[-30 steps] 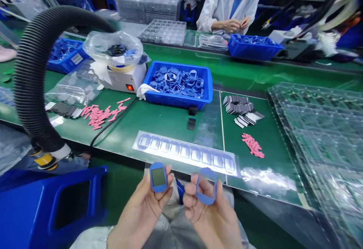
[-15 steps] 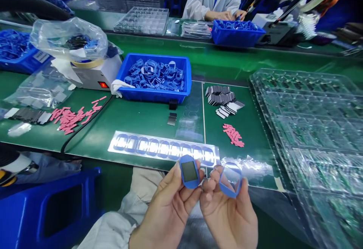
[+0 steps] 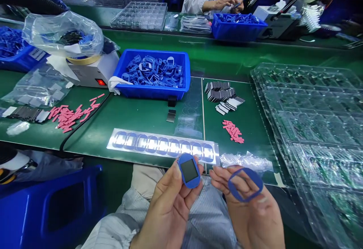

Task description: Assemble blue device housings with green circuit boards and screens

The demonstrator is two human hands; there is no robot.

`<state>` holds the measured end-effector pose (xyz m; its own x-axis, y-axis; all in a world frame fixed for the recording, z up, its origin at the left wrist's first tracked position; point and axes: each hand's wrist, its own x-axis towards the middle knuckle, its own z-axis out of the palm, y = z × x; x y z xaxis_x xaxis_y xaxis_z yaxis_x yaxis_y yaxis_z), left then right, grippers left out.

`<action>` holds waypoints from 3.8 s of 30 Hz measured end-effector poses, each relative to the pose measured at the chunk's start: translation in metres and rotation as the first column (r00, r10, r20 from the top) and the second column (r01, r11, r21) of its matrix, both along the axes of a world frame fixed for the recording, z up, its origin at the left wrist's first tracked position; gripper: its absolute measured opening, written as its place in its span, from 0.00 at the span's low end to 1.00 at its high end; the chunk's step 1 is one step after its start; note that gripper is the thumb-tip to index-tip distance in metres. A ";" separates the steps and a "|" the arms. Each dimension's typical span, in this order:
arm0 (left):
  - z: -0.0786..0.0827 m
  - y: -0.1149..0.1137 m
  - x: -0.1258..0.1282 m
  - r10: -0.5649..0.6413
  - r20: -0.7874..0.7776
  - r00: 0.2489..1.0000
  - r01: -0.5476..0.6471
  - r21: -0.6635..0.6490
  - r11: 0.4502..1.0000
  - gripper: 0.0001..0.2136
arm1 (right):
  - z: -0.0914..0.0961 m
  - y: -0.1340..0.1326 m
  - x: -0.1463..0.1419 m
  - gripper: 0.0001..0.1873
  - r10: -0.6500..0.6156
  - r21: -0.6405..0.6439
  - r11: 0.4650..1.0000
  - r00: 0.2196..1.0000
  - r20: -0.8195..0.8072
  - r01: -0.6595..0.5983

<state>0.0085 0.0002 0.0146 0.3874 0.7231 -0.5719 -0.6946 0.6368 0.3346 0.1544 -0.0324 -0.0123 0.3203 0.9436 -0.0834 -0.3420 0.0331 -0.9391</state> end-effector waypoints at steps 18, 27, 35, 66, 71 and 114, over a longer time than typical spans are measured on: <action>-0.023 -0.006 -0.003 0.189 -0.407 0.894 -0.025 0.375 0.927 0.10 | 0.019 0.011 -0.040 0.27 -0.207 0.274 0.960 0.509 0.835 -0.059; -0.032 -0.007 0.000 0.364 -0.497 0.787 0.000 0.590 0.807 0.09 | 0.020 0.010 -0.044 0.21 -0.171 0.221 0.975 0.642 0.747 0.003; -0.033 0.003 -0.009 0.512 -0.549 0.661 0.245 0.803 0.544 0.13 | 0.013 0.017 -0.048 0.24 -0.202 0.229 0.972 0.664 0.720 0.048; 0.002 0.031 -0.035 0.607 -0.616 0.501 0.749 0.661 0.052 0.09 | 0.006 0.022 -0.002 0.08 0.049 0.248 0.901 0.653 0.756 -0.355; -0.003 0.030 -0.033 0.609 -0.594 0.526 0.717 0.695 0.058 0.04 | 0.009 0.020 0.000 0.09 -0.007 0.269 0.877 0.549 0.836 -0.399; -0.010 0.024 -0.041 0.443 -0.701 0.559 0.648 0.703 0.294 0.04 | -0.002 0.016 -0.005 0.11 0.220 0.154 0.912 0.771 0.598 -0.380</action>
